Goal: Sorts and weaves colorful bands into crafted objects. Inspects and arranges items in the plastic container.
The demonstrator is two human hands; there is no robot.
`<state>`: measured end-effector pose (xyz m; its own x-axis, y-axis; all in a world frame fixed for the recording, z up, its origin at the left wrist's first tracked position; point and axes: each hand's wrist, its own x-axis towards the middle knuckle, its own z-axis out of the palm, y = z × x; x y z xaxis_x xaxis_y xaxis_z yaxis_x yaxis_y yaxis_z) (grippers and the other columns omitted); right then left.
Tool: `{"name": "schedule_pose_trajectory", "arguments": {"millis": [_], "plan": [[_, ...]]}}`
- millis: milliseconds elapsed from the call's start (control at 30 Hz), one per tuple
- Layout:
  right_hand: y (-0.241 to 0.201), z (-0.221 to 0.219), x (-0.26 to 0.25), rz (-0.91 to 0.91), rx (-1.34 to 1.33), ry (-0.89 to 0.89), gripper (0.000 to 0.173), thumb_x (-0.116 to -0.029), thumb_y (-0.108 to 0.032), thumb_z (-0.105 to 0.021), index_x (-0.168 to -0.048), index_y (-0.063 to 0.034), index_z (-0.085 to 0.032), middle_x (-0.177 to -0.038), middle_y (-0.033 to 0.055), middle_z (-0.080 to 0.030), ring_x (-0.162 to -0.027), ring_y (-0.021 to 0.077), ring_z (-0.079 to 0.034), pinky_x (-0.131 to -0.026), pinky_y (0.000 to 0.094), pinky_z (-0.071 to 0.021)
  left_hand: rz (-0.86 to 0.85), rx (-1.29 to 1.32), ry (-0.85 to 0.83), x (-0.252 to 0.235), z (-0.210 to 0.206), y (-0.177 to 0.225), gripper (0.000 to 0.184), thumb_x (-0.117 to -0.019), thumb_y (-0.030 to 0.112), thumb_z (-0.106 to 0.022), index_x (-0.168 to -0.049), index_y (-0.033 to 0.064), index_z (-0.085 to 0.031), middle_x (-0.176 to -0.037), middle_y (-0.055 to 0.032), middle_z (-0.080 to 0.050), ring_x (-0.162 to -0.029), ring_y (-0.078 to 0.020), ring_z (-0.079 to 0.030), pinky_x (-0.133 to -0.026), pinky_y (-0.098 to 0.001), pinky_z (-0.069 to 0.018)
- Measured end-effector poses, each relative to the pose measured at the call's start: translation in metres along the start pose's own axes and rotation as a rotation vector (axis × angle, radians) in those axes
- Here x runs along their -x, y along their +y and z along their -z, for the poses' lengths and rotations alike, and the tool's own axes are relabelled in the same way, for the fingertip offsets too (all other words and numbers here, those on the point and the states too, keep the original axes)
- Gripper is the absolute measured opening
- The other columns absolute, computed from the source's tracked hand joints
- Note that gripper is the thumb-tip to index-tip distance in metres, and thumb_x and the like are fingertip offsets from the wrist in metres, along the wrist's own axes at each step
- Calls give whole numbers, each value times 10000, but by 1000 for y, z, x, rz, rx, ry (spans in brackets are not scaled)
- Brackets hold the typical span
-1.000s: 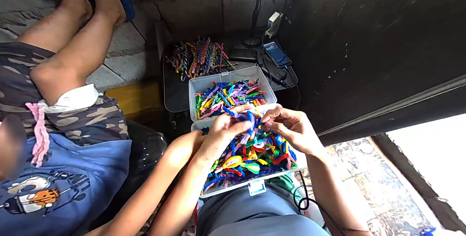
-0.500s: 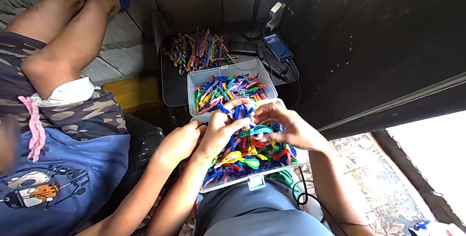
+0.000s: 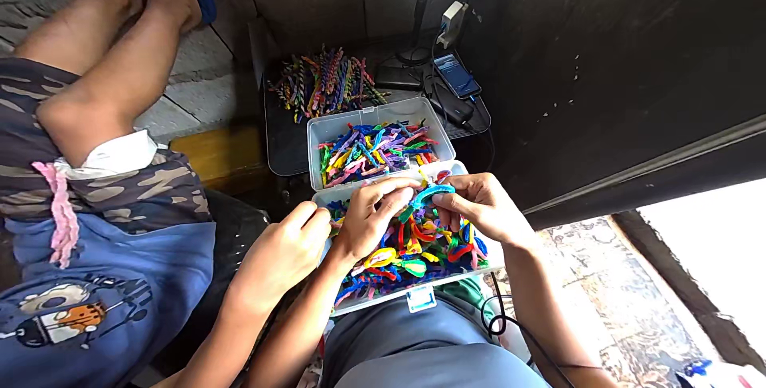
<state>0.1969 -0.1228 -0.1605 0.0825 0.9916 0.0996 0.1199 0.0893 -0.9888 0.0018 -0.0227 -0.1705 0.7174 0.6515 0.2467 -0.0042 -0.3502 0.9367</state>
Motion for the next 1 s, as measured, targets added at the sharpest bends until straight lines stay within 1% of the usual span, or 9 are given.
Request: {"name": "schedule_pose_trajectory", "arguments": {"millis": [67, 100, 200, 400, 467, 600, 700, 833, 1000], "plan": [[0, -3, -1, -12, 56, -17, 241, -1019, -124, -547, -812, -99, -668, -625, -103, -652, -527, -46, -588, -520, 118, -496, 51, 17, -10, 2, -5, 4, 235, -1026, 111, -543, -1036, -25, -735, -846, 19, -739, -771, 4, -689, -760, -197, -584], [0, -5, -1, -14, 111, -8, 262, -1035, -153, -546, -814, -89, -671, -620, -105, -639, -524, -54, -574, -520, 115, -484, 72, 7, -18, 4, -8, 6, 212, -1025, 88, -561, -1001, -34, -733, -772, 27, -725, -699, 12, -678, -709, -176, -581], [7, -12, -3, 90, 391, 90, 299, -1031, -207, -583, -787, -53, -661, -595, -64, -594, -514, -53, -538, -516, 123, -450, 108, -24, -38, 6, -11, 5, 191, -1026, 73, -568, -972, -32, -719, -760, 17, -725, -670, 4, -686, -678, -170, -589], [17, -38, -6, 447, 869, 347, 240, -934, -115, -621, -716, -20, -651, -564, 65, -552, -489, 162, -547, -454, 286, -410, 130, -95, 96, 7, -17, -1, 93, -957, 83, -668, -956, 6, -719, -759, 12, -716, -662, 15, -657, -647, -167, -558], [16, -42, -6, 422, 816, 355, 220, -942, -109, -618, -762, 1, -680, -595, 76, -582, -508, 166, -566, -473, 287, -435, 125, -87, 112, 6, -17, 3, 76, -964, 54, -644, -946, 0, -694, -704, 24, -675, -601, 10, -619, -588, -170, -538], [12, -33, -7, 243, 425, 247, 170, -983, -143, -649, -1031, 15, -690, -840, 58, -672, -685, 47, -642, -628, 188, -551, 121, 32, 69, 7, -15, 0, 106, -1007, 56, -554, -954, 21, -638, -675, 25, -663, -570, -40, -660, -557, -213, -585], [14, -33, -7, 249, 294, 248, 132, -955, -93, -671, -1031, 15, -677, -890, 45, -685, -719, 14, -657, -655, 165, -573, 87, 58, 92, 6, -14, -6, 106, -1000, 59, -561, -928, 42, -638, -683, 32, -670, -583, -40, -668, -571, -223, -597], [15, -36, -6, 242, 327, 284, 100, -928, -66, -666, -984, 17, -671, -851, 52, -679, -694, 18, -651, -654, 169, -569, 8, -158, 176, 9, -18, -12, 129, -996, 118, -567, -916, 60, -650, -648, 64, -602, -558, 27, -567, -543, -155, -497], [13, -39, -6, 266, 320, 274, 157, -949, -69, -653, -1076, 20, -680, -901, 59, -691, -727, 12, -651, -689, 158, -561, 40, -166, 242, 11, -20, 4, 129, -992, 76, -565, -906, 24, -645, -642, 66, -575, -567, 61, -527, -563, -115, -452]]}}
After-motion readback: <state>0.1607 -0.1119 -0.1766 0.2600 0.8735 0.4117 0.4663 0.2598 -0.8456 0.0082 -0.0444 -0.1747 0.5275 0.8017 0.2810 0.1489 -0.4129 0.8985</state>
